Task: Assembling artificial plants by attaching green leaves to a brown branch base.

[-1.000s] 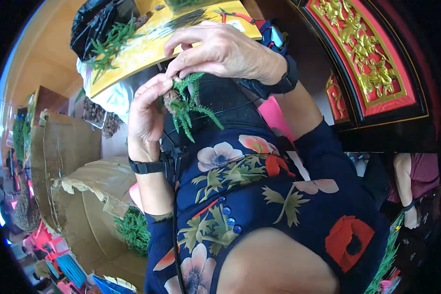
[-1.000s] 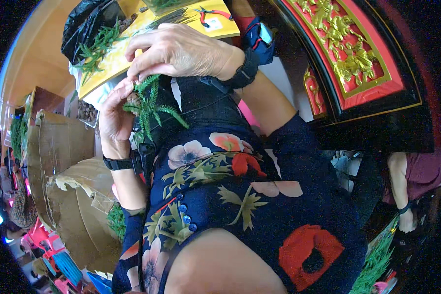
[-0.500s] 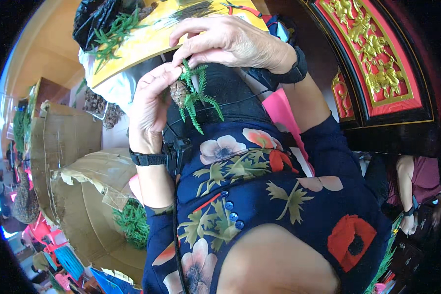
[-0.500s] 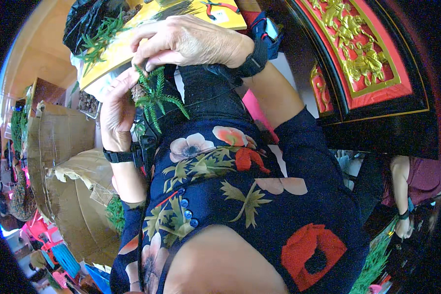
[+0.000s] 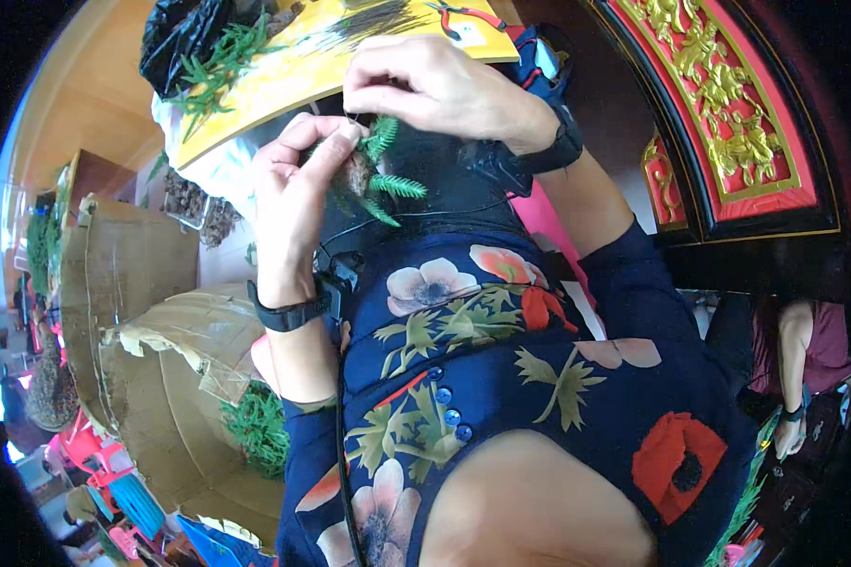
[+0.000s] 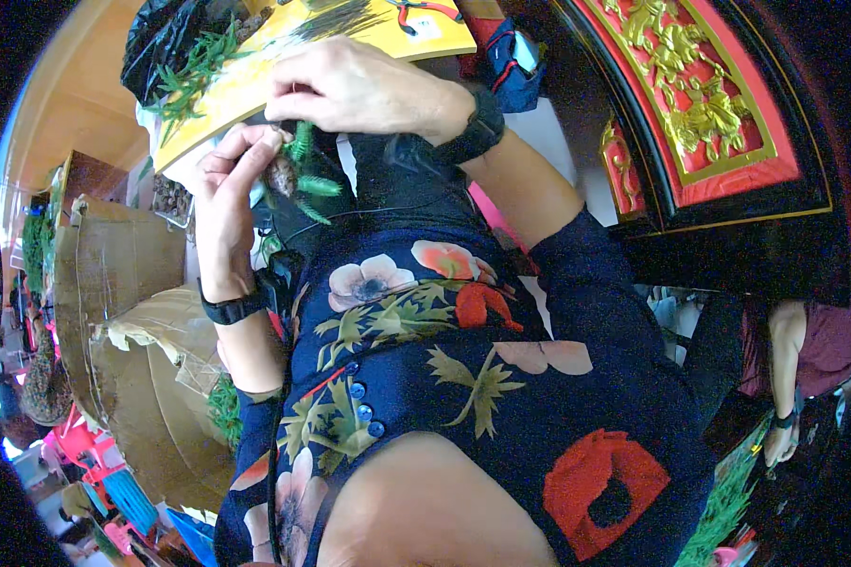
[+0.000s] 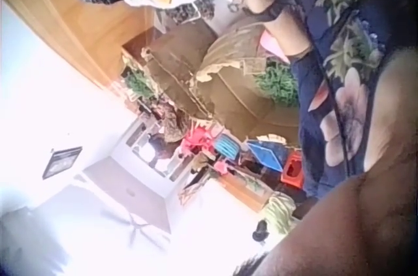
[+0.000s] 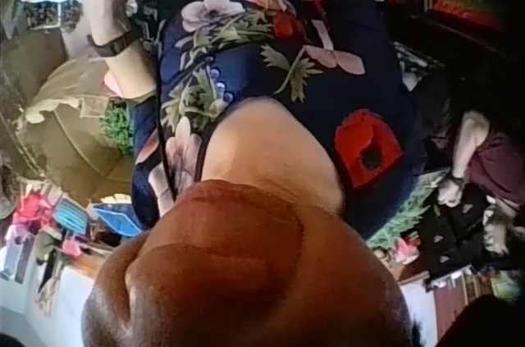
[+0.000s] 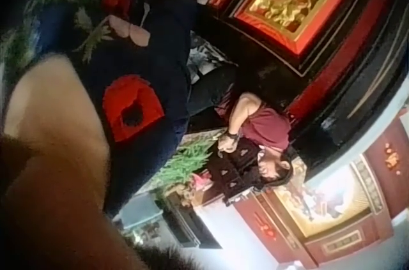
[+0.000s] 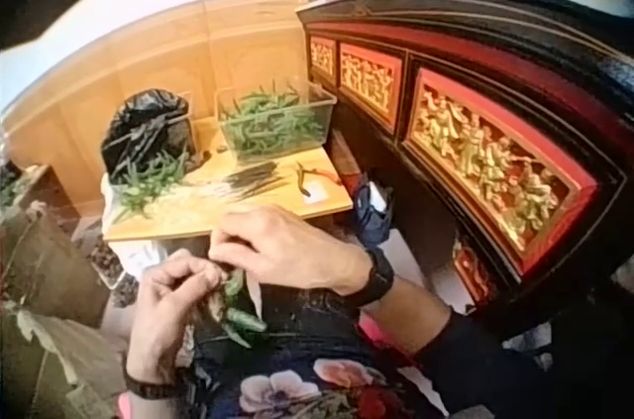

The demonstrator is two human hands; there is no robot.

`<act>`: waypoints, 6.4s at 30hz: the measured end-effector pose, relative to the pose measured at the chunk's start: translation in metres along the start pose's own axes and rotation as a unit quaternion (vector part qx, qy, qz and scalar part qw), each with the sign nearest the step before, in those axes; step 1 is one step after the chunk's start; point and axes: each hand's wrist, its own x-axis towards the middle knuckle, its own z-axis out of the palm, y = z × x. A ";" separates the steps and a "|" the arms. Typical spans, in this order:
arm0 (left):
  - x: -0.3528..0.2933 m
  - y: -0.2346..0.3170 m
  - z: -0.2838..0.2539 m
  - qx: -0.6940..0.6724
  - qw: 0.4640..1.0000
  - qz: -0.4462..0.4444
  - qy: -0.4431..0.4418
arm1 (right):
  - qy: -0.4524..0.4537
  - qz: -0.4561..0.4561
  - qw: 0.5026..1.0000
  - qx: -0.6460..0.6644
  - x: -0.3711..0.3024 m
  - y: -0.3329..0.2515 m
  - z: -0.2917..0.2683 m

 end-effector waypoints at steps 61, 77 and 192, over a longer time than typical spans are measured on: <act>0.009 -0.015 -0.002 -0.158 0.983 -0.051 0.080 | 0.068 0.350 0.811 -0.464 0.007 0.217 -0.008; 0.006 -0.016 -0.017 -0.165 0.970 -0.009 0.179 | 0.010 0.222 0.975 -0.005 0.009 -0.009 0.010; 0.006 -0.005 -0.065 -0.231 0.962 0.016 0.144 | -0.312 -0.026 0.943 -0.115 0.087 -0.020 -0.015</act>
